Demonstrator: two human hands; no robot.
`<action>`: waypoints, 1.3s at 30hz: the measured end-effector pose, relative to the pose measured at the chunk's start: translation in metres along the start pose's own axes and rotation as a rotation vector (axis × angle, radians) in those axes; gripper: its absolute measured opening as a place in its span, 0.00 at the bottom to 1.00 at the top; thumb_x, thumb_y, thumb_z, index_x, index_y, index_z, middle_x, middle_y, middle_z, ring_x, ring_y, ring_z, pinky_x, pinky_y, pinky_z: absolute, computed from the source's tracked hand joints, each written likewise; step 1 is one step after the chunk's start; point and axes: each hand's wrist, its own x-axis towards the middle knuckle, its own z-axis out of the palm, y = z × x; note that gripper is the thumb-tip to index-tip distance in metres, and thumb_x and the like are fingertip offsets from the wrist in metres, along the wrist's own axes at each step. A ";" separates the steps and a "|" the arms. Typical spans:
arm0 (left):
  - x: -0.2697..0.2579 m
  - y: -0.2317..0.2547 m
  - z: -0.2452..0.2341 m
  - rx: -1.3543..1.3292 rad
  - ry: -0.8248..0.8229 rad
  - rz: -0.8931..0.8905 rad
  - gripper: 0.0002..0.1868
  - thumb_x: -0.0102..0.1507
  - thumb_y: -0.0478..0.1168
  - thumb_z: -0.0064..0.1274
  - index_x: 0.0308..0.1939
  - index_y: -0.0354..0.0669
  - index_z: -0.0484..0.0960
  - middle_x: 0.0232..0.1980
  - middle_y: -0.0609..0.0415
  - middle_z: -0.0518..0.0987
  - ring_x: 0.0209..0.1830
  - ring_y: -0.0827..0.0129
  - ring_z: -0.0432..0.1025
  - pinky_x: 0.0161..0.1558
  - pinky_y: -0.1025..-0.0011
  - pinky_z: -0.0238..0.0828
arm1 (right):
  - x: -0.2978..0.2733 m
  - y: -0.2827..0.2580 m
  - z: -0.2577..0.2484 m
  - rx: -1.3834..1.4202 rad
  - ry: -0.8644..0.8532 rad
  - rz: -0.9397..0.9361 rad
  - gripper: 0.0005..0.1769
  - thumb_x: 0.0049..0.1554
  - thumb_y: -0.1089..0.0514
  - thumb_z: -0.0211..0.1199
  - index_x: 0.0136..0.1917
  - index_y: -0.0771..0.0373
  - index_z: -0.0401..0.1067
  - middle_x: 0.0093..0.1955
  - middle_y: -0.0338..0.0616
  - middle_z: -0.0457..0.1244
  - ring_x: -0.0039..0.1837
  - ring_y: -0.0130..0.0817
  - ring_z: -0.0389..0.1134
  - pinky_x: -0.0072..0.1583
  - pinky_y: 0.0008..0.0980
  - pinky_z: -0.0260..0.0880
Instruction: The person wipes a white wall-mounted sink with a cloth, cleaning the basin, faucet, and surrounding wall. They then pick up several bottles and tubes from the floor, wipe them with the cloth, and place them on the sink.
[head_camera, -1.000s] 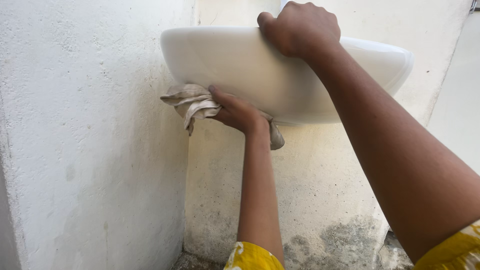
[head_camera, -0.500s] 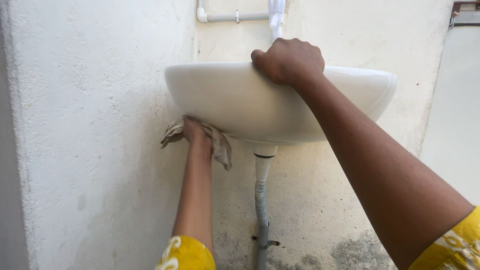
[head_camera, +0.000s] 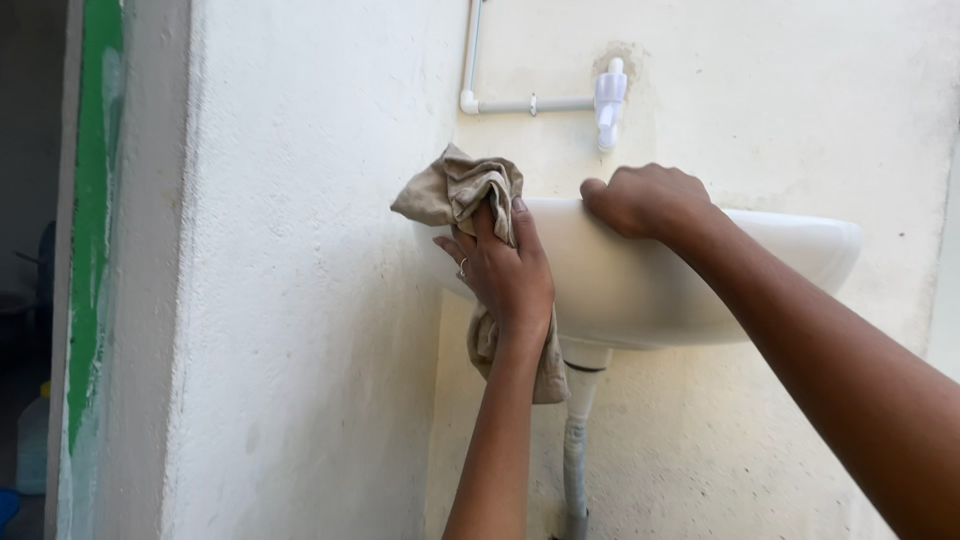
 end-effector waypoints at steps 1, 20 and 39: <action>0.011 -0.008 0.000 -0.006 -0.003 0.009 0.27 0.72 0.54 0.43 0.68 0.42 0.71 0.71 0.36 0.67 0.78 0.39 0.56 0.79 0.39 0.33 | 0.003 -0.007 -0.001 -0.028 -0.030 -0.004 0.35 0.63 0.39 0.36 0.61 0.60 0.77 0.61 0.57 0.69 0.61 0.52 0.71 0.63 0.51 0.69; 0.048 -0.231 0.067 -1.184 -0.375 -0.993 0.31 0.65 0.57 0.42 0.65 0.41 0.75 0.61 0.49 0.77 0.59 0.58 0.71 0.60 0.61 0.67 | -0.008 -0.081 0.002 -0.117 -0.154 0.087 0.49 0.62 0.23 0.28 0.53 0.56 0.84 0.55 0.53 0.72 0.59 0.48 0.74 0.61 0.52 0.72; -0.121 -0.043 0.071 -1.231 0.188 -1.531 0.39 0.69 0.64 0.37 0.72 0.37 0.63 0.69 0.43 0.73 0.66 0.57 0.72 0.63 0.60 0.72 | 0.022 -0.089 0.023 -0.069 0.039 -0.125 0.43 0.65 0.27 0.33 0.51 0.59 0.81 0.47 0.49 0.71 0.51 0.45 0.73 0.52 0.45 0.71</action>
